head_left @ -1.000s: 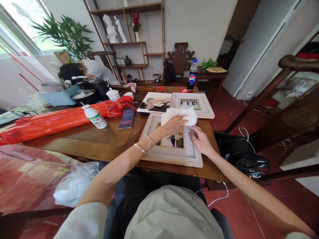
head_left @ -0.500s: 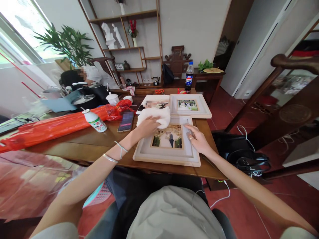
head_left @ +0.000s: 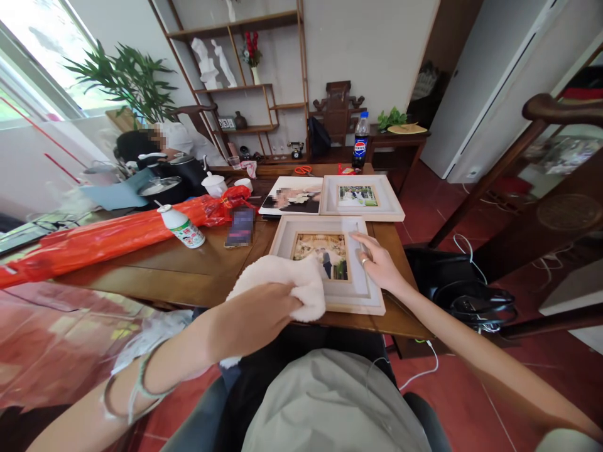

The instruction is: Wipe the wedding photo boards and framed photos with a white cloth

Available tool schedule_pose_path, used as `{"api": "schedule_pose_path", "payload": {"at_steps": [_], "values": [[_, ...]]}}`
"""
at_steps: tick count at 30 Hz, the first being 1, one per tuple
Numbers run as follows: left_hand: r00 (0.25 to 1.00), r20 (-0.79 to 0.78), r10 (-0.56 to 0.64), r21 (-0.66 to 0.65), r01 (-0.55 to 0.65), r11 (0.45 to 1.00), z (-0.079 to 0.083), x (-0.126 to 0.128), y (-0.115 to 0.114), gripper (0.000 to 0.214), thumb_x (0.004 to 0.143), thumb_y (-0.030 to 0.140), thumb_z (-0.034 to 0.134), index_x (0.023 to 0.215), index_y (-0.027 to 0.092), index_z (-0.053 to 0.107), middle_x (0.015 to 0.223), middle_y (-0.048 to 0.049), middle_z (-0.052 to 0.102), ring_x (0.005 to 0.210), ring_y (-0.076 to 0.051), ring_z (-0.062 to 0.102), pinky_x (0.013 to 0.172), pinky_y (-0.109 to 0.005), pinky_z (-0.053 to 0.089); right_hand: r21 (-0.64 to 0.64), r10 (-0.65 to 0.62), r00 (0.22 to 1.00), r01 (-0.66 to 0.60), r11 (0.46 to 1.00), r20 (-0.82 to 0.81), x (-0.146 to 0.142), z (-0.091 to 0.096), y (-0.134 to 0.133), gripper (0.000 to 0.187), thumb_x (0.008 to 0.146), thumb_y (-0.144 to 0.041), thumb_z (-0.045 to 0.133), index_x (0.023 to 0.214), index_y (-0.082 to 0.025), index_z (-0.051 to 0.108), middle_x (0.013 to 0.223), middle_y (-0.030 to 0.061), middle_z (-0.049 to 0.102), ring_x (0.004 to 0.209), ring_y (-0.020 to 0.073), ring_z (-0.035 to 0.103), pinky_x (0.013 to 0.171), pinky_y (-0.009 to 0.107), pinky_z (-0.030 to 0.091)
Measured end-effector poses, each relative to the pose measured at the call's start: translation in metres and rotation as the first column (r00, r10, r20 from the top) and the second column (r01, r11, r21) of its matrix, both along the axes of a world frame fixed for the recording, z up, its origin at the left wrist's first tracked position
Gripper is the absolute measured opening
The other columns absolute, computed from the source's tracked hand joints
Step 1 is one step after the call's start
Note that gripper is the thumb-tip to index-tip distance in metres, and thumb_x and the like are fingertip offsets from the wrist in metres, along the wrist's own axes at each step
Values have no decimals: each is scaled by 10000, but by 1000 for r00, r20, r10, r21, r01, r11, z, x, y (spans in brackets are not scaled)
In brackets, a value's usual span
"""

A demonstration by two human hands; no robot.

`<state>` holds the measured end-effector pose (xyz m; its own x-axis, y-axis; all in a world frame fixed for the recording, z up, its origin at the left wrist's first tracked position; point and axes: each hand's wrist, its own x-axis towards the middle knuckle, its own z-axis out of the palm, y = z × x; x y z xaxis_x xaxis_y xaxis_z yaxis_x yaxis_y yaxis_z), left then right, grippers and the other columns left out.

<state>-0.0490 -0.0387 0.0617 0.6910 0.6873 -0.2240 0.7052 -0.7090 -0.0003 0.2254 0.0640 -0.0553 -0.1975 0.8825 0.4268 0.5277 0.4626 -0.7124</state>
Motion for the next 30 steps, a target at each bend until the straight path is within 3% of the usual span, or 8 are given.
{"api": "schedule_pose_path", "payload": {"at_steps": [2,4,10,15,18,20,23,30], "values": [[999,42,31,-20,-30,999,0,-2,-8,231,918,134,445,938,217,659,973,-18,695,896,-190,660,792,-286,508,1,6,1000,-6,1000,-2,0,1,0,498,785,-105,457,1244,-248,588,1343,73,554,1298,227,469,1124,461,321],[996,32,78,33,-79,996,-8,-5,0,199,919,157,465,953,213,653,979,-21,696,915,-193,660,818,-299,508,8,14,1000,-14,1000,-11,0,1,0,506,784,-104,460,1248,-263,584,1340,62,556,1293,224,474,1124,462,320],[994,37,103,301,-109,947,-41,-18,73,235,821,85,531,1007,160,653,1330,-125,559,1309,-267,443,1082,-444,360,28,35,999,-35,999,0,2,-1,1,511,789,-111,468,1265,-267,569,1343,63,555,1296,228,469,1124,481,316],[990,99,101,436,-135,890,-45,-24,132,399,758,2,458,1079,143,649,1503,-121,347,1378,-287,342,1121,-482,305,32,32,999,-33,999,9,3,-4,3,489,798,-116,458,1255,-249,573,1345,82,547,1295,229,470,1119,475,326],[991,110,77,409,-116,905,-48,-27,147,451,700,-38,439,1052,135,662,1486,-101,383,1385,-265,333,1130,-451,303,22,32,999,-32,999,9,3,-3,2,486,803,-122,460,1260,-249,568,1344,81,548,1296,231,469,1118,479,325],[990,116,78,356,-115,927,-49,-26,145,456,680,-38,438,1043,118,667,1418,-124,476,1353,-243,392,1114,-395,336,13,38,999,-38,999,12,2,-1,1,495,802,-118,460,1267,-256,561,1347,76,547,1302,228,462,1120,477,322],[992,116,58,291,-90,953,-47,-21,120,437,683,-29,440,1016,118,682,1353,-134,542,1308,-223,455,1085,-336,373,10,45,999,-46,999,16,2,0,0,507,800,-107,447,1274,-252,557,1357,75,539,1313,223,450,1131,471,306],[995,92,-49,231,27,973,-48,-1,11,315,770,27,525,966,195,707,1424,-59,479,1302,-241,464,1079,-374,396,-2,23,1000,-23,1000,21,1,1,0,500,796,-114,451,1264,-244,569,1349,81,544,1299,236,463,1126,471,312]]}}
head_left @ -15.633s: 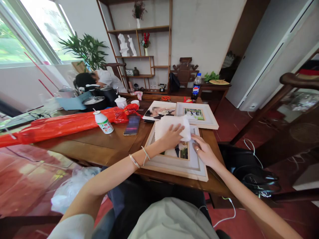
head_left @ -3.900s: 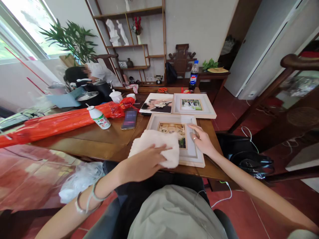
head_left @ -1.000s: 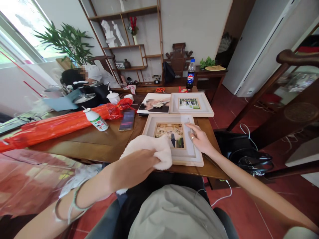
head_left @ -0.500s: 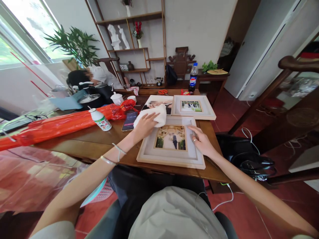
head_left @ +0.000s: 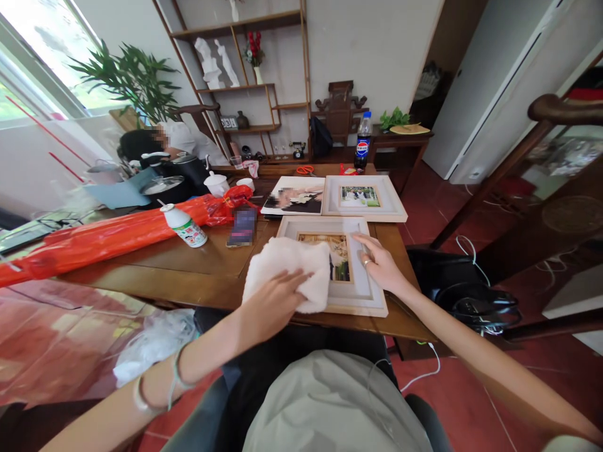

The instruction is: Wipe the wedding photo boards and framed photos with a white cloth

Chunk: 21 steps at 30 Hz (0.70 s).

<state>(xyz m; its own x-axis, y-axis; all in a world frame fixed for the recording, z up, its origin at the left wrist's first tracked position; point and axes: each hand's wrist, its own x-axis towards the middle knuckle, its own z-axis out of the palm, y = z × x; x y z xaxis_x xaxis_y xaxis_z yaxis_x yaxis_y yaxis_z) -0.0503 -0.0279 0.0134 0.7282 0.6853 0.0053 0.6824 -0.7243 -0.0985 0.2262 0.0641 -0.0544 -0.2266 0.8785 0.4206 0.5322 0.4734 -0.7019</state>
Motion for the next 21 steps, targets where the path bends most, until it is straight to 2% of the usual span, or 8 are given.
{"api": "schedule_pose_path", "payload": {"at_steps": [3,6,9,12,17,19,21], "values": [[999,23,-26,96,24,995,-5,2,-30,230,827,89,554,945,208,711,1411,-66,493,1268,-249,502,1039,-380,437,2,29,1000,-29,1000,1,0,2,-1,523,788,-107,450,1277,-257,558,1356,70,539,1301,227,462,1125,458,314],[999,51,-13,148,5,989,-11,2,-31,177,852,140,569,907,215,719,1428,-75,470,1284,-268,483,1041,-418,429,-6,38,999,-37,999,16,0,5,-3,534,785,-98,440,1289,-239,547,1370,83,527,1312,226,451,1127,453,309],[997,39,69,151,-74,986,-16,1,-6,172,840,163,594,951,212,716,1460,-84,426,1330,-294,421,1064,-460,394,-11,28,999,-27,1000,20,-1,6,-3,532,787,-94,436,1289,-231,545,1372,89,524,1315,225,448,1127,453,310],[988,27,154,164,-156,974,-19,-1,35,206,852,180,583,1022,190,697,1489,-92,379,1365,-293,367,1096,-466,349,-4,18,1000,-18,1000,3,-1,4,-3,519,789,-99,447,1275,-240,557,1362,83,534,1307,230,457,1124,460,316],[965,100,244,224,-261,939,-20,2,106,285,906,199,485,1134,150,649,1515,-115,325,1393,-285,312,1114,-468,313,18,10,1000,-9,1000,-24,-1,-1,-1,521,783,-89,454,1267,-251,562,1348,68,547,1303,224,462,1129,463,312],[957,106,271,218,-288,932,-17,5,121,291,899,198,488,1137,138,643,1517,-125,318,1389,-293,317,1109,-475,314,20,1,1000,0,1000,-28,-2,-1,-2,516,785,-86,449,1263,-245,564,1343,70,551,1298,222,468,1126,458,320],[959,73,272,197,-281,939,-12,9,119,291,902,180,470,1130,131,644,1502,-132,346,1369,-296,350,1090,-478,337,13,-17,1000,17,1000,-23,-3,0,-2,514,787,-83,440,1263,-232,564,1344,81,549,1292,223,474,1118,457,332]]}}
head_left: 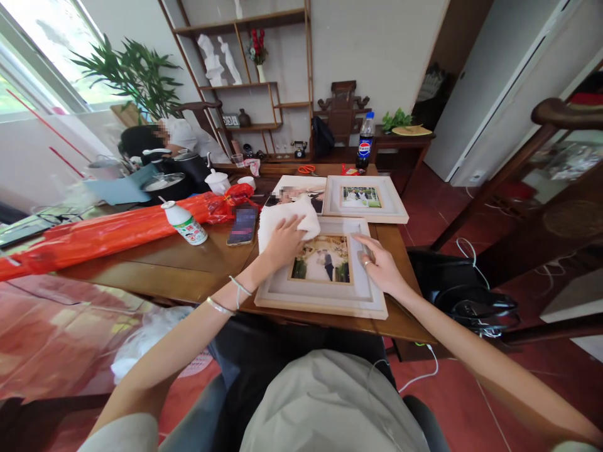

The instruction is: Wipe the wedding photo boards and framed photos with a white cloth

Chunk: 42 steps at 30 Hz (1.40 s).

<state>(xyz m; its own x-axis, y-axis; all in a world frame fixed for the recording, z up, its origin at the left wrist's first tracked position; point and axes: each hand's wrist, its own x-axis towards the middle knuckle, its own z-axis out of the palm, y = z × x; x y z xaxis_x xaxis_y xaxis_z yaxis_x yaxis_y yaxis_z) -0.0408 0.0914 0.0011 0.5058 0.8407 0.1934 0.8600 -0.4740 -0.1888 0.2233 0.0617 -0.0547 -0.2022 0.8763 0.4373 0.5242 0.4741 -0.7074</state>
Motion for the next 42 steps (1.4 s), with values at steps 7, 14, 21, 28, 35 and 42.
{"api": "schedule_pose_path", "payload": {"at_steps": [7,14,21,28,35,42], "values": [[975,-169,-146,-135,124,983,12,35,-127,274,863,172,518,1095,149,662,1378,-198,490,1209,-373,520,922,-510,468,-16,-38,999,38,999,20,-3,1,0,535,757,-66,426,1252,-207,572,1346,101,547,1290,232,477,1118,464,328],[962,-31,-270,-65,268,961,-3,65,-140,271,924,236,459,1089,221,674,1491,-127,367,1344,-346,381,1030,-542,383,2,-16,1000,16,1000,12,-1,0,0,506,776,-98,431,1251,-202,569,1340,107,550,1281,231,486,1115,461,331],[998,-59,16,12,-15,1000,-12,45,-49,332,917,185,451,1199,184,627,1505,-146,334,1359,-385,340,1035,-597,351,6,-27,1000,27,1000,-5,-1,-4,2,481,784,-111,441,1238,-197,578,1335,115,556,1289,234,478,1117,473,324],[996,-81,-21,9,22,1000,-6,52,2,303,923,198,463,1168,148,634,1521,-148,301,1387,-377,281,1066,-568,322,12,-12,1000,13,1000,-19,1,-5,2,488,773,-100,460,1225,-229,589,1334,94,560,1286,230,483,1122,473,317],[943,-72,-325,-257,297,919,30,68,-78,233,932,190,449,1059,151,641,1252,-137,596,1140,-281,574,902,-398,492,30,3,999,-2,1000,-42,1,-4,3,482,773,-98,459,1208,-249,601,1303,75,586,1259,230,506,1102,477,344],[873,22,-487,-263,475,840,45,76,-122,210,940,254,449,981,180,641,1120,-85,654,1002,-215,627,861,-339,501,1,20,998,-20,1000,-64,3,-3,4,573,723,-50,434,1223,-277,600,1322,45,575,1278,212,488,1112,460,334]]}}
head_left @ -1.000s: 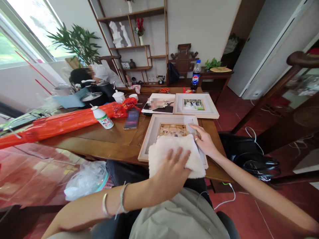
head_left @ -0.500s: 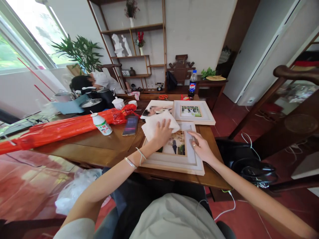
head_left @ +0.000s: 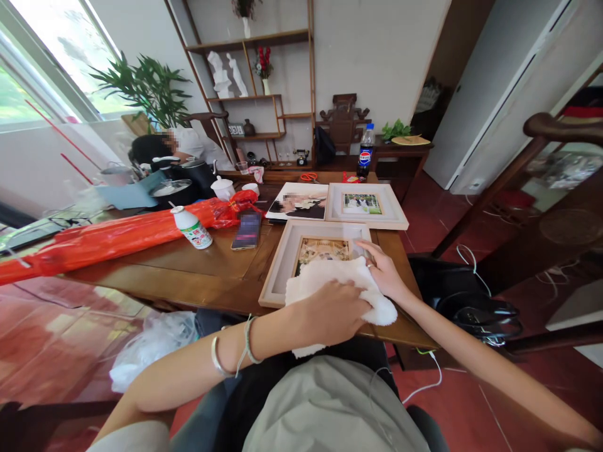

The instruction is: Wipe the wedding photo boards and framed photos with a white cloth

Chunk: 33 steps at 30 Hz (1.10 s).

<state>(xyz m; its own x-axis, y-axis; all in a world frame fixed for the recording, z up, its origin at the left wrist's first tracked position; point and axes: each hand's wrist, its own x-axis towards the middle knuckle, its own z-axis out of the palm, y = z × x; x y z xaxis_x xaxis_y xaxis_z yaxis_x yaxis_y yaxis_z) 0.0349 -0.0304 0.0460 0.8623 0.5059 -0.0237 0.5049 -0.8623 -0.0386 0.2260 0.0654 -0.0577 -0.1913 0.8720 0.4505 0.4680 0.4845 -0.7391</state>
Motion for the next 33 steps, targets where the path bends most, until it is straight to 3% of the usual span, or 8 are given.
{"api": "schedule_pose_path", "payload": {"at_steps": [3,6,10,16,20,23,28,33], "values": [[991,-74,108,22,-106,994,-7,6,8,208,928,236,459,995,174,646,1209,-108,626,1088,-258,601,866,-399,511,10,1,1000,-1,1000,5,0,-1,1,567,723,-58,442,1227,-266,598,1324,55,573,1283,221,483,1119,469,320],[973,-103,205,95,-196,976,-17,8,23,218,900,192,502,1057,159,649,1425,-118,463,1281,-336,454,935,-503,481,25,3,1000,-4,1000,15,0,-1,2,526,736,-81,448,1215,-234,605,1322,84,571,1277,239,487,1113,485,323],[948,-79,307,140,-295,945,-26,4,55,281,904,145,472,1131,147,638,1467,-135,404,1327,-364,396,965,-571,450,47,19,1000,-20,999,23,0,-1,1,502,746,-88,451,1197,-249,606,1308,76,579,1273,231,490,1109,483,328],[966,45,256,221,-260,940,-21,3,118,476,799,2,495,1237,178,557,1543,-84,273,1409,-280,271,1091,-516,335,76,-6,999,2,997,47,-1,0,1,474,764,-104,462,1198,-235,599,1285,92,584,1245,249,508,1078,485,363],[989,61,134,205,-144,968,-25,15,141,380,772,14,518,1089,189,633,1394,-54,514,1373,-174,348,1141,-388,277,71,-3,998,-2,997,65,-1,3,-1,505,755,-98,459,1219,-244,592,1263,76,599,1223,258,518,1060,480,377],[990,28,135,191,-138,972,-28,15,142,328,785,13,512,1047,162,643,1316,-84,581,1332,-155,406,1130,-351,284,70,10,997,-15,997,71,-1,4,-1,483,764,-92,446,1191,-245,613,1269,73,597,1244,250,502,1075,475,363],[976,-35,213,206,-202,957,-21,-26,132,313,779,-33,481,982,134,651,1310,-64,588,1343,-184,392,1149,-456,180,27,-9,998,7,1000,63,0,0,0,452,795,-120,462,1210,-237,597,1319,90,563,1279,238,479,1107,483,328],[925,-96,366,235,-337,912,-12,-90,133,321,742,-68,484,916,129,669,1174,-111,666,1280,-227,478,1115,-500,244,11,-7,999,6,1000,39,0,-1,0,471,796,-125,477,1232,-267,585,1319,69,565,1279,224,483,1111,472,330]]}}
